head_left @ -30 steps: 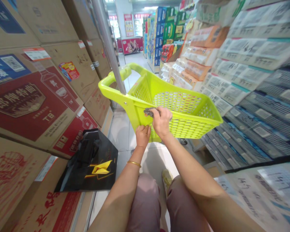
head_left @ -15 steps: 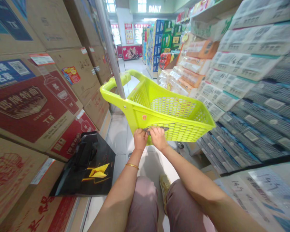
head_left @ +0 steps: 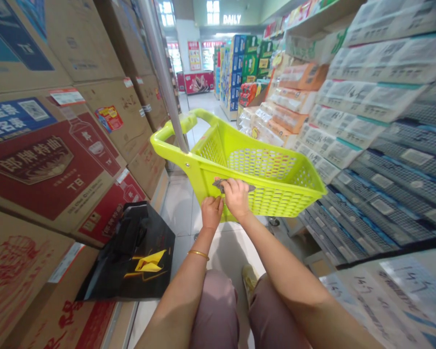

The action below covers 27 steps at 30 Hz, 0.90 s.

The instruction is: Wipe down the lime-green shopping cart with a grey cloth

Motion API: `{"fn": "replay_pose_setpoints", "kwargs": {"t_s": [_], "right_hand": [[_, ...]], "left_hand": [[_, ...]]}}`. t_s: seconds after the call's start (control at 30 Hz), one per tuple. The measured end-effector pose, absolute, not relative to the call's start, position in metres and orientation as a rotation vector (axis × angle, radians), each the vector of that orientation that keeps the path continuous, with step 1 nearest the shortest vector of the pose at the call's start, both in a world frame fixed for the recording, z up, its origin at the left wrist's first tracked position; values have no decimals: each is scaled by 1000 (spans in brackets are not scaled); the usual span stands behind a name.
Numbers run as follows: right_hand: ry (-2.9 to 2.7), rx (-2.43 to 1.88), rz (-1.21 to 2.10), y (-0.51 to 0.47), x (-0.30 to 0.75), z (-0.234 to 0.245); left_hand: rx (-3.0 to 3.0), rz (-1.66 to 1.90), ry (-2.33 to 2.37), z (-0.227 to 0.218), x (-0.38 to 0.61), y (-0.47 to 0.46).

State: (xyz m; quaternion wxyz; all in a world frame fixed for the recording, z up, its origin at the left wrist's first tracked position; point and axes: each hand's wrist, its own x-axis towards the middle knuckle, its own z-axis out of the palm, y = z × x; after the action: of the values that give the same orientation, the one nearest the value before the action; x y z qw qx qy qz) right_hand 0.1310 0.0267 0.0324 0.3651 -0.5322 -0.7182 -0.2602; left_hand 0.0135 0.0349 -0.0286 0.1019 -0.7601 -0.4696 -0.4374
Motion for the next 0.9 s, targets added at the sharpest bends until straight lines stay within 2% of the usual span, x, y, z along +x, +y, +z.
{"fn": "replay_pose_setpoints", "kwargs": {"t_s": [0.3,0.4,0.67,0.9], "right_hand": [[-2045,-1417,-598,11,138,-15],[-1986,-1376,-645,12,139,-10],[-1673,-1398,-702,31,134,41],[-1946,-1372,-695,19,138,11]], "left_hand": [[-2221,-1260,-1419,-30,11,37],[-2207,-1276,-1428,-29,12,36],[-2217,-1340,-1374,-29,10,37],[-2217,-1295,-1392,-29,2,40]]}}
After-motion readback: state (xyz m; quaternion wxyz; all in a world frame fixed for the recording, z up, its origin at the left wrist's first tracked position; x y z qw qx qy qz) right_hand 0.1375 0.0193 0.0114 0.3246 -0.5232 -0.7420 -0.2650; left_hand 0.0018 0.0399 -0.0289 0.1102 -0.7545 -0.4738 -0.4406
